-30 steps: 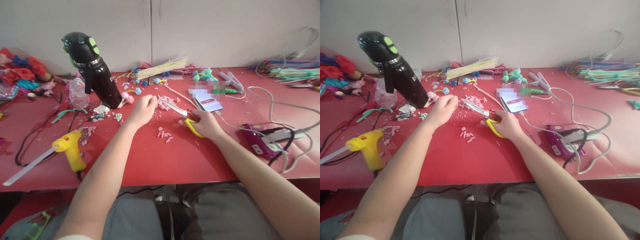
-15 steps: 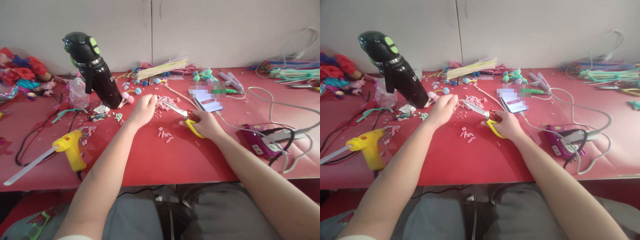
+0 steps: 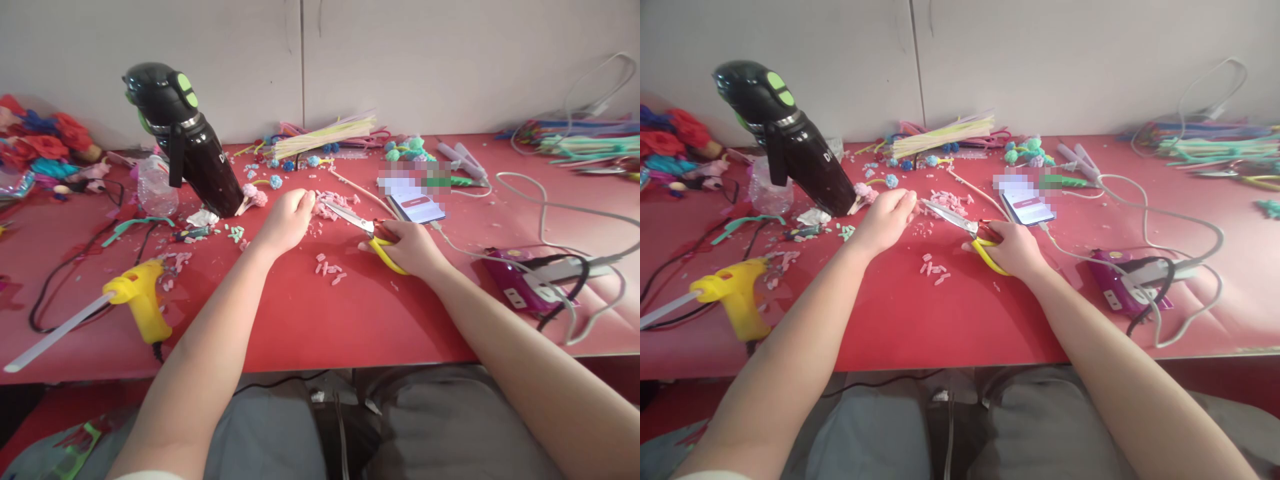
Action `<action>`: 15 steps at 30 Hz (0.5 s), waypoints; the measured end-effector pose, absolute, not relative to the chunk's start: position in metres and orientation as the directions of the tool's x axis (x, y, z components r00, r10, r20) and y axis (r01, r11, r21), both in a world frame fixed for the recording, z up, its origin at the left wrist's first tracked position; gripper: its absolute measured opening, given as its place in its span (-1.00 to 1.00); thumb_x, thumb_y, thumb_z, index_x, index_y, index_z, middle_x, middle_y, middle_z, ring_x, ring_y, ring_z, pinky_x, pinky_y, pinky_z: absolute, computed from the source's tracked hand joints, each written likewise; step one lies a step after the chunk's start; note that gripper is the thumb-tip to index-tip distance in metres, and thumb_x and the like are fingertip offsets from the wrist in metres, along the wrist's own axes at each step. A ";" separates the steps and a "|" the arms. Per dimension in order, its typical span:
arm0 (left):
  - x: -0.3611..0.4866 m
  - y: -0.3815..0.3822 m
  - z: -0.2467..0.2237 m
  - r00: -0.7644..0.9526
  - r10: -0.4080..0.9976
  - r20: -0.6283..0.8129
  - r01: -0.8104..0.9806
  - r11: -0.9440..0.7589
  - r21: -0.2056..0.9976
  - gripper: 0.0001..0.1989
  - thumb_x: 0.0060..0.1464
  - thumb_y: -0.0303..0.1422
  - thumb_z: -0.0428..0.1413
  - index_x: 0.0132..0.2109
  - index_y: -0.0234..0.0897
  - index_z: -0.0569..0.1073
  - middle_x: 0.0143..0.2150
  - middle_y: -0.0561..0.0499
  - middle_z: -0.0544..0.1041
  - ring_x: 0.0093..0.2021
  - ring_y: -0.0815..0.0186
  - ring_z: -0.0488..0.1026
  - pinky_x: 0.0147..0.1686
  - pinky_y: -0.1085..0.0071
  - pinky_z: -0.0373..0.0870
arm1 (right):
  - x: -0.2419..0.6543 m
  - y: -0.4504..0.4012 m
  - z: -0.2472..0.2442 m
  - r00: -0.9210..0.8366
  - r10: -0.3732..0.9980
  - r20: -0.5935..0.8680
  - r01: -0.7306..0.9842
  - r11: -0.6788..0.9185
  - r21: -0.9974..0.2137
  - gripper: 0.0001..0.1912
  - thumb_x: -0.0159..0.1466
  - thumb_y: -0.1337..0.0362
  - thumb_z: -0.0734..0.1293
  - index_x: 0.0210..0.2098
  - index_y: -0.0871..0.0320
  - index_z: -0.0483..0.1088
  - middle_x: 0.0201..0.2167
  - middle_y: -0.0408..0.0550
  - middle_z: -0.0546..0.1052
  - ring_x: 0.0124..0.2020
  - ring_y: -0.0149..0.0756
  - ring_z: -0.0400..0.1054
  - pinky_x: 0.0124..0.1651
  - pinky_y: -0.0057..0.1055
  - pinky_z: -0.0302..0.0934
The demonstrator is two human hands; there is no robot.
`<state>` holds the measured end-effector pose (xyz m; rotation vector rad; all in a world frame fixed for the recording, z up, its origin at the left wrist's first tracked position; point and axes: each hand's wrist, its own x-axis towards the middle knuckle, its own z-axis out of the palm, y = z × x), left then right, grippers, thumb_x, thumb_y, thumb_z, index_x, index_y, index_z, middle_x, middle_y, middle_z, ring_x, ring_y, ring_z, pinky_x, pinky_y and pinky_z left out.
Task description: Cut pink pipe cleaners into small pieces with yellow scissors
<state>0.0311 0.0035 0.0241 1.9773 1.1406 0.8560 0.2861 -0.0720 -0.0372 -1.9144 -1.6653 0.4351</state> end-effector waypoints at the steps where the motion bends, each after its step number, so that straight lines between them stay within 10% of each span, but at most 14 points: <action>1: 0.031 0.004 0.024 0.400 0.895 0.198 0.442 -0.377 0.814 -0.58 0.55 -0.34 -0.05 -0.39 -0.17 0.26 -0.45 0.06 0.31 -0.42 0.29 0.26 -0.33 0.31 0.19 | 0.286 -0.072 -0.038 0.177 0.977 0.117 0.797 -0.072 -0.599 -0.21 -0.01 -0.47 0.48 -0.52 0.04 0.08 -0.55 -0.19 0.15 -0.42 -0.33 -0.01 -0.38 -0.30 -0.06; 15: 0.031 0.007 0.020 0.383 0.902 0.199 0.434 -0.366 0.823 -0.56 0.57 -0.32 -0.05 -0.41 -0.17 0.21 -0.44 0.04 0.31 -0.40 0.29 0.27 -0.33 0.32 0.20 | 0.286 -0.073 -0.038 0.181 0.977 0.116 0.778 -0.070 -0.624 -0.25 0.01 -0.44 0.49 -0.51 0.04 0.12 -0.53 -0.21 0.15 -0.41 -0.34 0.00 -0.37 -0.31 -0.05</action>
